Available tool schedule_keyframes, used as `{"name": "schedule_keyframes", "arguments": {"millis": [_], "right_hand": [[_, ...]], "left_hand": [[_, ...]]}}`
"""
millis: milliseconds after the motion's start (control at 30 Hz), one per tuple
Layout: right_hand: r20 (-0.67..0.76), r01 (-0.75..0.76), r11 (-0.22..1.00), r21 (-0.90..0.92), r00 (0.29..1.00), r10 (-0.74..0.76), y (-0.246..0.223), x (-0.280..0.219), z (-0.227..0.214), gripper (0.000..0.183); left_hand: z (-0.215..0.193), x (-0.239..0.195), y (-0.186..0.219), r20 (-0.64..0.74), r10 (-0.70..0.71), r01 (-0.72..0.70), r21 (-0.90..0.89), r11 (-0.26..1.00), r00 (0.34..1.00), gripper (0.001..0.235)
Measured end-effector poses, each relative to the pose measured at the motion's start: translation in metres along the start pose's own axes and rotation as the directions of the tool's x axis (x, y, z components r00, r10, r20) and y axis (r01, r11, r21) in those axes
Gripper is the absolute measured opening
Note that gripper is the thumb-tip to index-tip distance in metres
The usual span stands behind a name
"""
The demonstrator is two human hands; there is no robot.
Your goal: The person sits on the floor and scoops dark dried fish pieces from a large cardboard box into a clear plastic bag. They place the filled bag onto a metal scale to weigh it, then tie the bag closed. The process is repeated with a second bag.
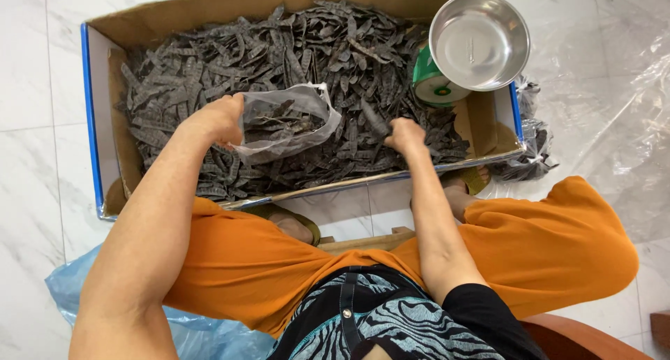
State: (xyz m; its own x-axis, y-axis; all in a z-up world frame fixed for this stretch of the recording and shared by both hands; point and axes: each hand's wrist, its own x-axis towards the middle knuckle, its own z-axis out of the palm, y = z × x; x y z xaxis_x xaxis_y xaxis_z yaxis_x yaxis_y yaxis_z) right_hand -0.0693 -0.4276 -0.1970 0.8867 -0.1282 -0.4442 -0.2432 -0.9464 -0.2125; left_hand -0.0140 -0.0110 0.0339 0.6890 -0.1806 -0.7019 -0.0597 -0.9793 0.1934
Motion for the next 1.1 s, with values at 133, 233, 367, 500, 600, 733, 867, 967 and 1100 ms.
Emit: {"name": "schedule_keyframes", "arguments": {"millis": [133,233,367,500,600,733,867,967,1100], "right_hand": [[-0.151,0.132,0.989,0.070,0.981,-0.120,0.000,-0.014,-0.044,0.057],[-0.135,0.186,0.955,0.230,0.978,-0.158,-0.031,-0.040,-0.081,0.065],[-0.241,0.421,0.526,0.739,0.894,-0.377,-0.095,-0.084,-0.126,0.052],[-0.417,0.598,0.446,0.666,0.794,-0.443,-0.183,-0.088,-0.124,0.060],[-0.472,0.651,0.298,0.698,0.732,-0.492,-0.237,-0.076,-0.096,0.038],[-0.485,0.726,0.327,0.605,0.662,-0.572,-0.267,-0.045,-0.051,0.029],[-0.402,0.818,0.529,0.227,0.573,-0.714,-0.255,-0.031,-0.020,0.037],[-0.331,0.779,0.626,-0.040,0.581,-0.743,-0.261,-0.037,-0.016,0.046],[-0.281,0.792,0.611,-0.015,0.583,-0.762,-0.285,-0.055,-0.044,0.074]], "left_hand": [[0.002,0.006,-0.003,-0.052,0.062,-0.059,0.061,0.996,0.997,0.077],[0.005,0.004,-0.006,-0.041,0.031,-0.033,-0.055,0.998,0.999,0.074],[0.002,0.007,-0.004,0.003,0.013,-0.013,-0.087,0.996,1.000,0.079],[0.001,0.007,-0.004,0.028,0.003,0.001,-0.144,0.990,1.000,0.078],[0.000,0.005,-0.003,0.018,0.004,-0.002,-0.103,0.995,1.000,0.080],[0.003,0.002,-0.008,-0.026,0.040,-0.042,-0.071,0.997,0.999,0.093],[0.005,0.002,-0.016,0.008,0.044,-0.042,-0.177,0.983,0.999,0.082],[0.005,0.009,-0.019,-0.020,0.055,-0.057,-0.077,0.995,0.998,0.097],[0.001,0.014,-0.013,-0.029,0.062,-0.061,0.051,0.997,0.998,0.088]]}}
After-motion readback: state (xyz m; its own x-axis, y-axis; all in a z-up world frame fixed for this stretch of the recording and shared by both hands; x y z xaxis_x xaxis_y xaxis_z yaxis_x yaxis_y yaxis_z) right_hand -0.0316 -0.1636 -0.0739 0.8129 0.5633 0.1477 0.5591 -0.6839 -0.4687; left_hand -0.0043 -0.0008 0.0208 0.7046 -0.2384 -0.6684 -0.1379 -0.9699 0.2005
